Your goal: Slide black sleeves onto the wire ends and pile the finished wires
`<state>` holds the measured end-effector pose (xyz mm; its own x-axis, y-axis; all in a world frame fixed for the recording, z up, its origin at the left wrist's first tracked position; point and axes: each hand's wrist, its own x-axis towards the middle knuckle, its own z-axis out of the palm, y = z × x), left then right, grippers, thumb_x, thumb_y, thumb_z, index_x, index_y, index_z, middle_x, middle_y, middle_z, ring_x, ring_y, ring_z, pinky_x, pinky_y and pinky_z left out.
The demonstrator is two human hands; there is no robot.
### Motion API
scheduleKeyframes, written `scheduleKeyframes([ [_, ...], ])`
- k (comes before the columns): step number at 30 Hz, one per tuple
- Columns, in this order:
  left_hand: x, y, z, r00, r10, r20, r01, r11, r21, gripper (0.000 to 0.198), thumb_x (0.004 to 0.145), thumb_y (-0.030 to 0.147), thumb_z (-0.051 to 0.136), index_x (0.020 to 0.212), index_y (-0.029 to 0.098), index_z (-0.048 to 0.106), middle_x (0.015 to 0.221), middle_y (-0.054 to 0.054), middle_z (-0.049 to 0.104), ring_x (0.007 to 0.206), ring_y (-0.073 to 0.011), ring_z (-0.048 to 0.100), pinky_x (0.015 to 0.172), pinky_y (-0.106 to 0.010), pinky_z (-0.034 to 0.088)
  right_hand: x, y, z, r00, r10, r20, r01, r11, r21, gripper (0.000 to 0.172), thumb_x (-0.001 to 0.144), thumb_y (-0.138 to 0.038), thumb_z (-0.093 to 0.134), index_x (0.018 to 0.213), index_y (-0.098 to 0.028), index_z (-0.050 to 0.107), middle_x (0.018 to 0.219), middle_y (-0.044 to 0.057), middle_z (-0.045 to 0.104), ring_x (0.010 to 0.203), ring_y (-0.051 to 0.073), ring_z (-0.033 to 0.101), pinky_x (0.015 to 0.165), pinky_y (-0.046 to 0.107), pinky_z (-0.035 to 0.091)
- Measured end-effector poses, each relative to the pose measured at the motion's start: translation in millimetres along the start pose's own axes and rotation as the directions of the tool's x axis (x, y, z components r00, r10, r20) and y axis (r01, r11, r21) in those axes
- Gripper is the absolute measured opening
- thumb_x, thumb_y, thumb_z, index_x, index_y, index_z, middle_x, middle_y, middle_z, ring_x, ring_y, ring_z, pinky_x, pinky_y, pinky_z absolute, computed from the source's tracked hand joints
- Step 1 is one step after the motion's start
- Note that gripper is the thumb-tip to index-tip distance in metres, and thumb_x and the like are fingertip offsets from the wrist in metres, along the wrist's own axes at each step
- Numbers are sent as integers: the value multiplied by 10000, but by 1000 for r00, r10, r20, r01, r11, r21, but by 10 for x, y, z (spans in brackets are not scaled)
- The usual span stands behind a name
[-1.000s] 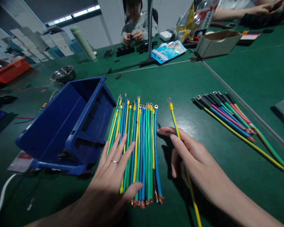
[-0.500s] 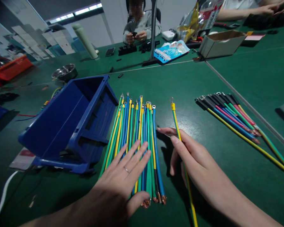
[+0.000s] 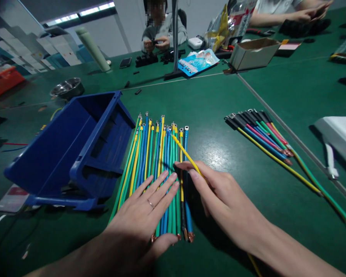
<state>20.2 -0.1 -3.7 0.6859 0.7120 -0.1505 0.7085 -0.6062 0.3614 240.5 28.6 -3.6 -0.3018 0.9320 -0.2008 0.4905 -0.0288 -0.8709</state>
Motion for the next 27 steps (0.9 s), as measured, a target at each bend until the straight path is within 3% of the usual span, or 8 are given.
scheduleKeyframes([
  [8,37,5,-67,996,-38,85,49,991,-129,724,955,653,347,1543,245,235,1624,59,130,1508,-168,82,1231,-443,91,52,-56,-25,996,-58,61,65,991,-117,527,1005,-541,298,1341,-226,554,569,-37,470,513,130,500,485,244,384],
  [13,6,-12,-14,998,-19,59,25,994,-104,853,886,732,421,1546,230,219,1631,24,105,1511,-195,61,1227,-472,97,28,-28,-32,998,-36,54,43,990,-131,546,997,-555,311,1370,-225,536,501,-61,395,430,128,432,410,237,337],
  [16,-21,-21,-11,999,8,33,-5,997,-82,888,878,730,447,1551,209,195,1636,-15,69,1510,-210,37,1228,-473,95,21,16,-55,996,-83,31,86,988,-129,482,1009,-505,331,1354,-246,546,542,-49,490,471,127,500,466,243,410],
  [18,-27,-28,-25,1000,18,12,-18,999,-49,971,832,718,547,1553,180,183,1634,-64,52,1507,-251,30,1222,-503,106,25,39,-72,987,-154,-40,147,980,-137,415,1011,-465,358,1296,-271,590,719,-5,630,647,144,618,610,270,506],
  [20,-23,-36,-45,1000,10,12,-10,1000,-6,1052,765,684,664,1550,165,192,1628,-104,50,1502,-292,39,1210,-543,138,35,59,-78,964,-241,-114,222,962,-162,365,1009,-425,377,1257,-297,612,1039,37,685,972,185,653,853,342,532],
  [23,-19,-48,-64,998,-32,46,30,999,36,1050,733,632,729,1540,179,232,1620,-125,74,1496,-314,64,1185,-595,180,54,88,-51,941,-321,-110,288,926,-245,383,1013,-371,364,1350,-333,540,1413,32,536,1335,227,460,1101,468,393],
  [27,-49,-57,-28,999,-49,11,49,999,15,996,773,653,675,1546,225,214,1619,-125,110,1494,-319,94,1181,-633,120,77,126,14,926,-372,69,368,841,-396,463,1013,-330,360,1473,-298,407,1542,28,403,1461,235,267,1147,533,320],
])
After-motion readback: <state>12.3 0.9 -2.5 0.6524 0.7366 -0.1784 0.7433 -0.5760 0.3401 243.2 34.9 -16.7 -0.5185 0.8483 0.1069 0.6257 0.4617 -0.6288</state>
